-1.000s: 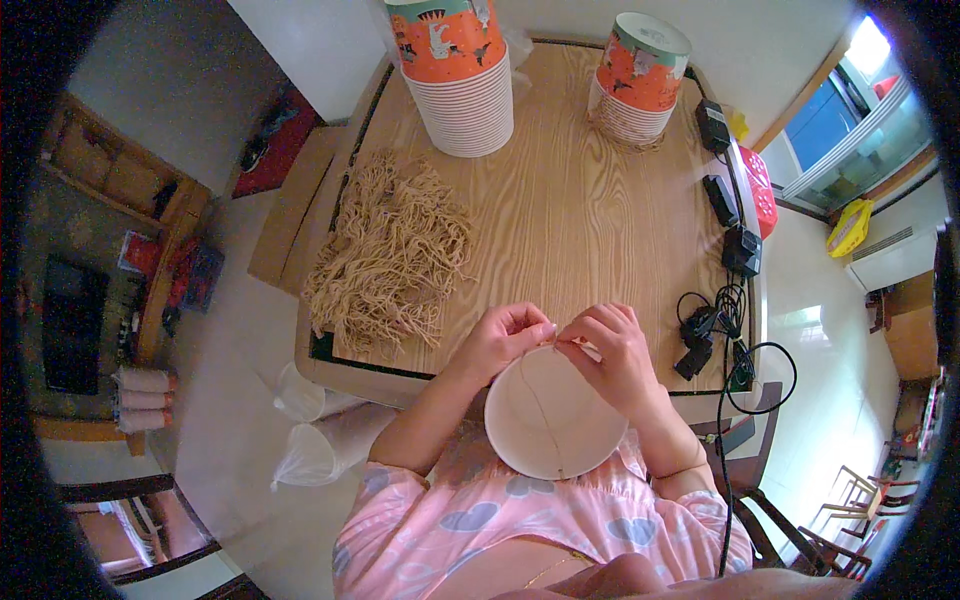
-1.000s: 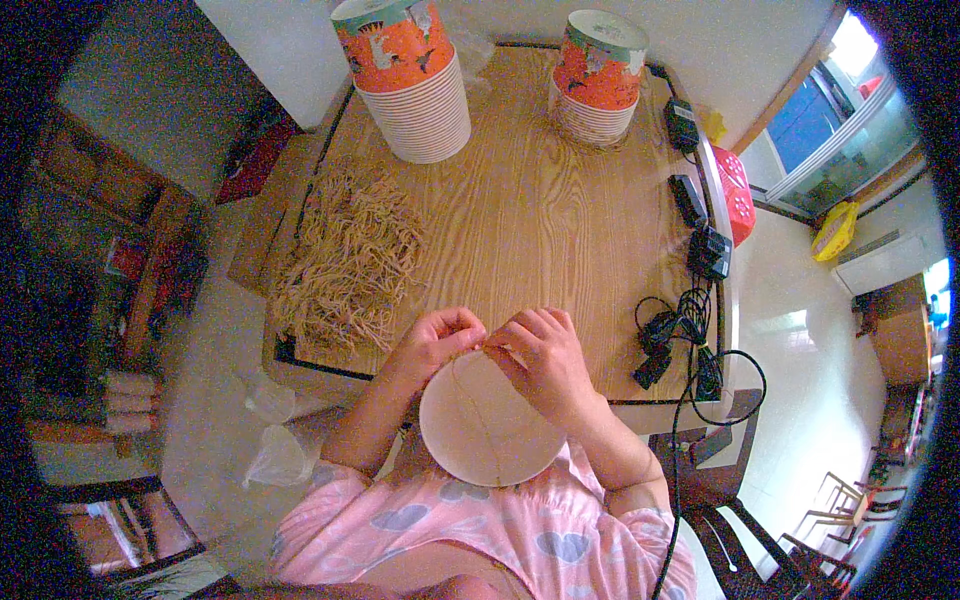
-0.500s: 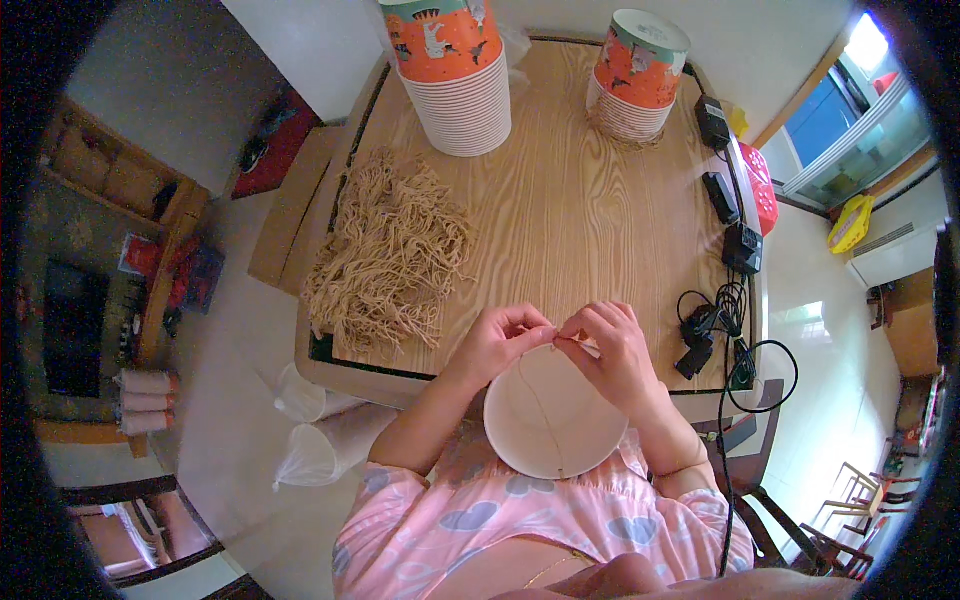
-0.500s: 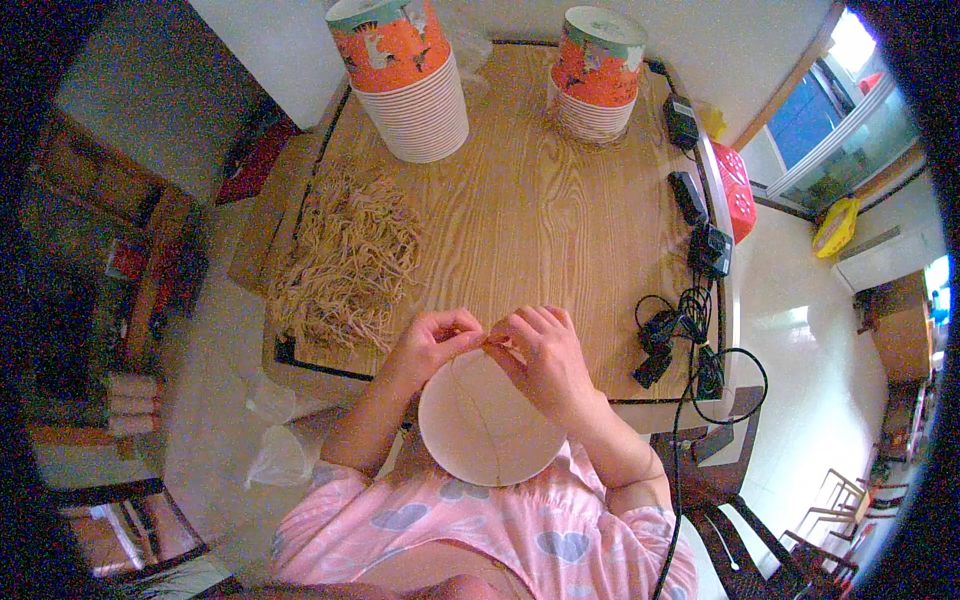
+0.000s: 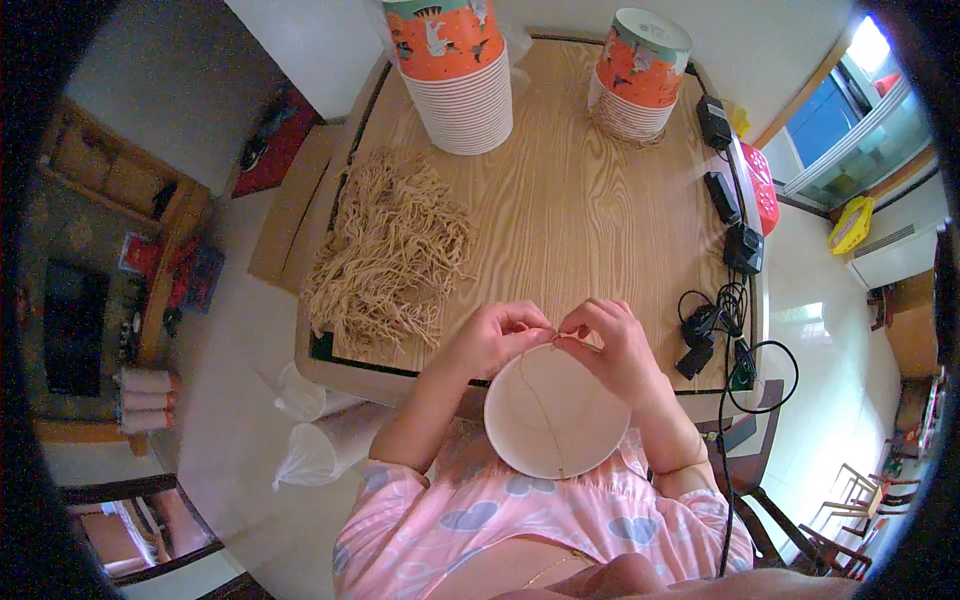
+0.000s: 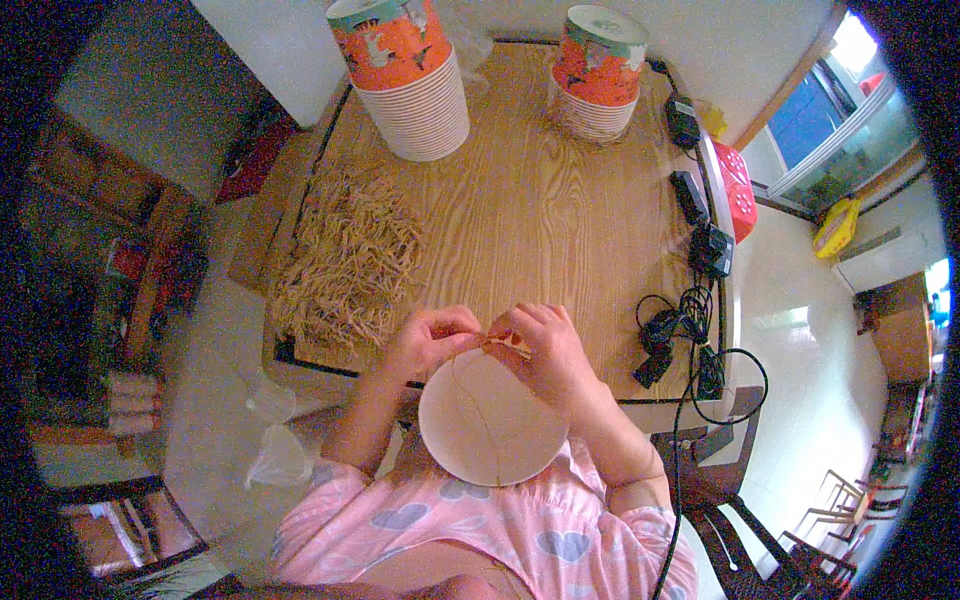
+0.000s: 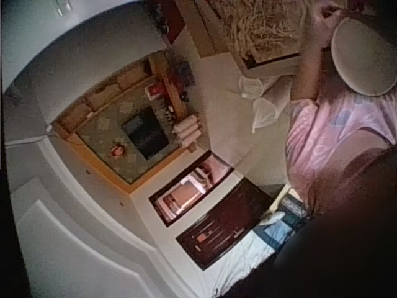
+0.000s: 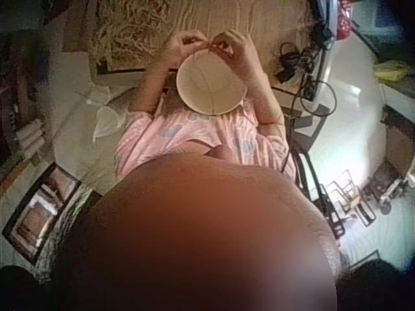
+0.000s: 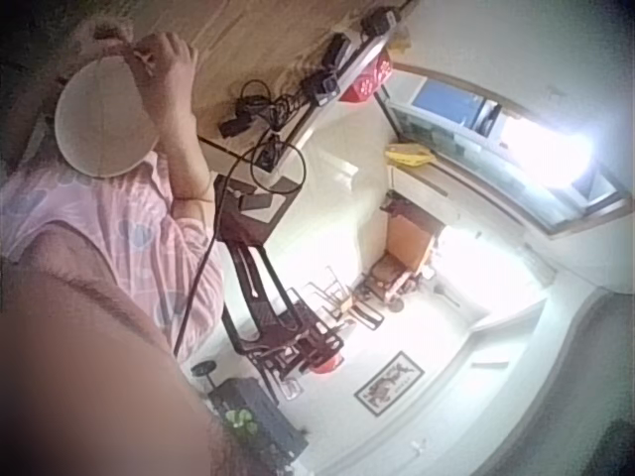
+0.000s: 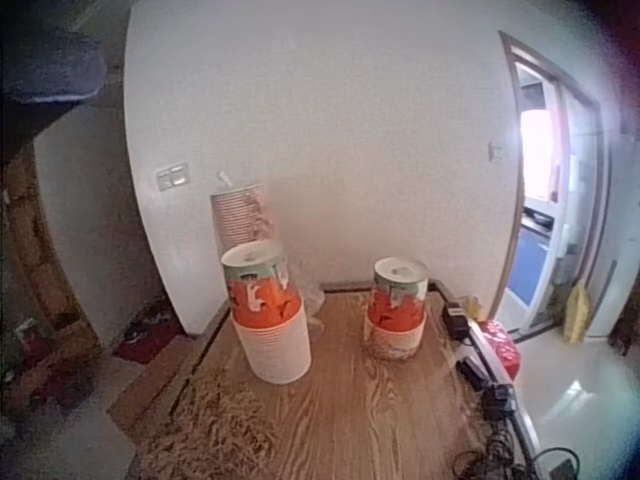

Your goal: Tying decorative straw material around paper cups.

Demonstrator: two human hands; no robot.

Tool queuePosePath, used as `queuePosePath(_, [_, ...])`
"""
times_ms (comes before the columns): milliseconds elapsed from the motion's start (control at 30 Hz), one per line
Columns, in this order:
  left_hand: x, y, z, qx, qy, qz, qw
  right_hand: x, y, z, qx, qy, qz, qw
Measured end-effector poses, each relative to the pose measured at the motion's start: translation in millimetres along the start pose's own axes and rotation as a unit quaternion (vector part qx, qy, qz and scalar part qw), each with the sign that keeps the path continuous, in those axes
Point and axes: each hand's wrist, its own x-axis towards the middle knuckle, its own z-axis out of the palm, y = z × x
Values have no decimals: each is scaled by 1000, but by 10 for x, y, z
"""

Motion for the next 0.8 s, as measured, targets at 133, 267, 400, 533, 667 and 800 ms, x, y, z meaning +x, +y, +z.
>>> queuePosePath(133, [104, -120, -101, -82, -77, -2, 994, 59, 95, -11, 112, -62, 40, 991])
queuePosePath(267, [150, -87, -108, -70, -79, -4, 994, 96, 175, -10, 248, -100, 146, 953])
queuePosePath(400, [191, -63, -98, -72, -86, 12, 994, 106, 374, 53, 296, -124, 123, 939])
queuePosePath(533, [205, -79, -78, -57, -78, 38, 995, 127, 436, 53, 309, -142, 112, 934])
queuePosePath(667, [182, -137, -51, -59, -57, 44, 996, 141, 442, 53, 320, -136, 117, 930])
queuePosePath(800, [171, -195, -39, -130, -6, -69, 989, 160, 471, 46, 400, -127, 195, 887])
